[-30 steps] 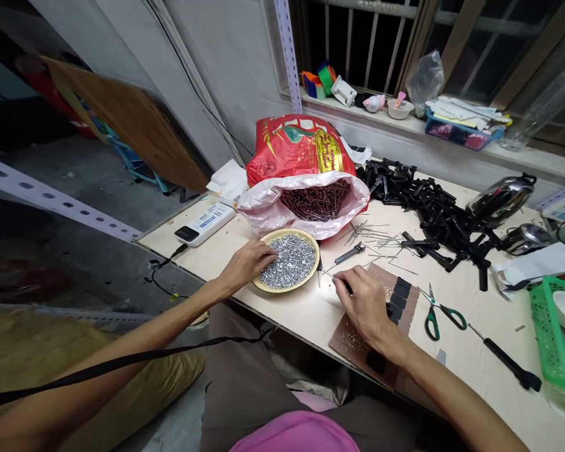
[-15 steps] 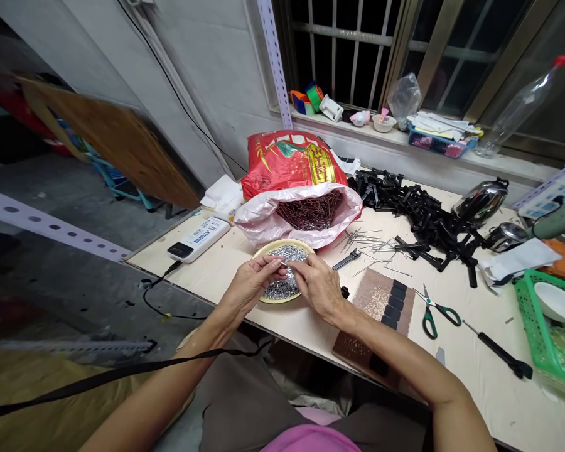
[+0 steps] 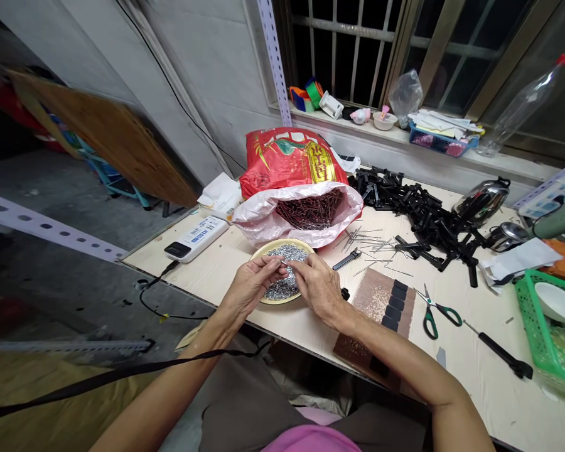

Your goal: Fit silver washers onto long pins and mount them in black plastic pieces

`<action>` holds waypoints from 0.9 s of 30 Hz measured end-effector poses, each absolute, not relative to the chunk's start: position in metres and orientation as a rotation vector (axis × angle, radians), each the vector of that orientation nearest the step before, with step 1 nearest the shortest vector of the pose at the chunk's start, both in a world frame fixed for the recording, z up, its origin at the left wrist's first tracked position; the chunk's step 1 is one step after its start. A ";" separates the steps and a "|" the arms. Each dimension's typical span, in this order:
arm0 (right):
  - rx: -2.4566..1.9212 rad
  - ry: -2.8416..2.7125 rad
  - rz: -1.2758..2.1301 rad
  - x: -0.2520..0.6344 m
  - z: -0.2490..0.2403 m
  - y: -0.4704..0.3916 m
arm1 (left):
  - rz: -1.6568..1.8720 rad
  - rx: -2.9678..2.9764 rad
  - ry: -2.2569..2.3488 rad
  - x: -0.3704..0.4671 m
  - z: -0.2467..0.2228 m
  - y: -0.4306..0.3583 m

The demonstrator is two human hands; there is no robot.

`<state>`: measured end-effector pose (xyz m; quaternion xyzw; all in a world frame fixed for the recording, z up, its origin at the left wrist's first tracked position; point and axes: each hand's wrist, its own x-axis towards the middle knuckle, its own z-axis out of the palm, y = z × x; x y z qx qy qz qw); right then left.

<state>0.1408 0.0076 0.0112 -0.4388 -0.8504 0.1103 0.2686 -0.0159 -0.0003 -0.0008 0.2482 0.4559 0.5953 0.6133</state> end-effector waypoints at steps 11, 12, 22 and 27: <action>-1.045 -2.117 0.150 0.144 0.000 0.005 | 1.403 0.633 1.036 -0.011 0.004 -0.003; -1.042 -2.111 0.133 0.145 0.000 0.005 | 1.394 0.616 1.026 -0.010 0.004 -0.002; -1.131 -2.102 -0.103 0.141 0.005 0.001 | 1.424 0.480 0.980 -0.001 0.002 -0.002; -1.130 -2.101 -0.200 0.140 0.009 0.000 | 1.493 0.540 0.999 -0.001 0.000 -0.002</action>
